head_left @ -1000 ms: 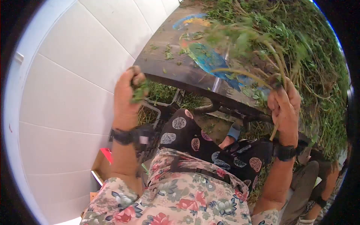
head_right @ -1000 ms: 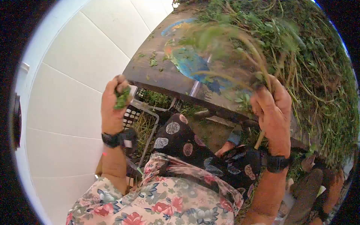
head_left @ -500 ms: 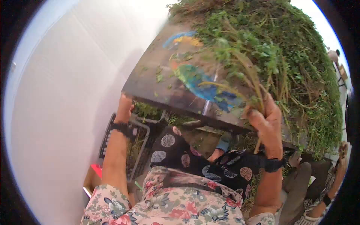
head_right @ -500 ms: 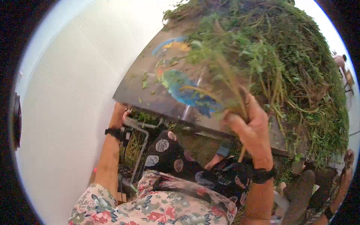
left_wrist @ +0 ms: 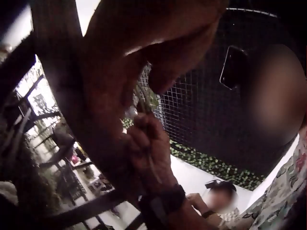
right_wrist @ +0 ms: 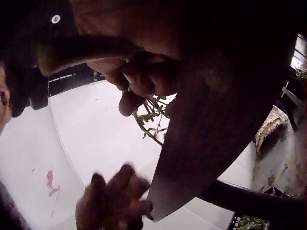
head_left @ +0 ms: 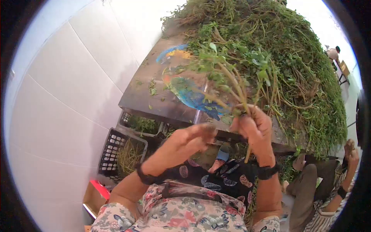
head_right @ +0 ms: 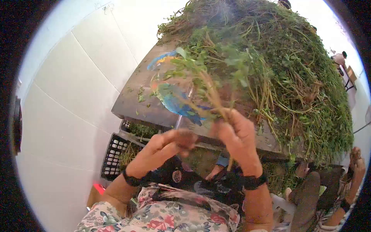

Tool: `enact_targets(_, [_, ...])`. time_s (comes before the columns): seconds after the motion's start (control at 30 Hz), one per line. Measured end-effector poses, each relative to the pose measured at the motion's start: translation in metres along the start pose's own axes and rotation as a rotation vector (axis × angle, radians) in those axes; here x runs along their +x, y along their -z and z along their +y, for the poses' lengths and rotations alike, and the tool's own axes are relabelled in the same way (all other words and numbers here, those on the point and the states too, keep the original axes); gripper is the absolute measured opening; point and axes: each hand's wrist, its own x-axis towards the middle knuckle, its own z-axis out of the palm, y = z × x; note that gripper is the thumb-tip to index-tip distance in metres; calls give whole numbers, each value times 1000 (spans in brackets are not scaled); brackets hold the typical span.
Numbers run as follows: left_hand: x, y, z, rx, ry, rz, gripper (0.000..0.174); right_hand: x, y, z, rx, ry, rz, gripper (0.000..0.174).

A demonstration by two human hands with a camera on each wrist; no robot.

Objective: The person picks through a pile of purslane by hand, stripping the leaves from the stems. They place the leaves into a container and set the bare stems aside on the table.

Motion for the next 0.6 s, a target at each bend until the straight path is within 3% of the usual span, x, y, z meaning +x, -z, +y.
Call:
enact_targets(0.1, [18, -26, 3, -399, -50, 89, 27, -15, -20, -4, -17, 12, -65, 24])
enact_targets(0.2, [18, -36, 11, -635, 51, 148, 26, -24, -34, 3, -32, 35, -76, 23])
enact_targets(0.27, [10, -30, 19, -55, 84, 186, 24, -27, -36, 3, -59, 27, -73, 21])
enact_targets(0.33, [7, -27, 15, -111, 91, 228, 22, -31, -41, 5, -16, -66, 1, 20])
enact_targets(0.4, [12, -27, 2, -805, 62, 269, 21, -32, -43, 8, 98, -104, 100, 19])
enact_targets(0.5, [6, -15, 4, -773, 6, 286, 24, -27, -40, 15, 261, -36, 250, 18])
enact_targets(0.6, [3, -3, -1, -827, 15, 276, 26, -28, -33, 8, 405, -118, 242, 18])
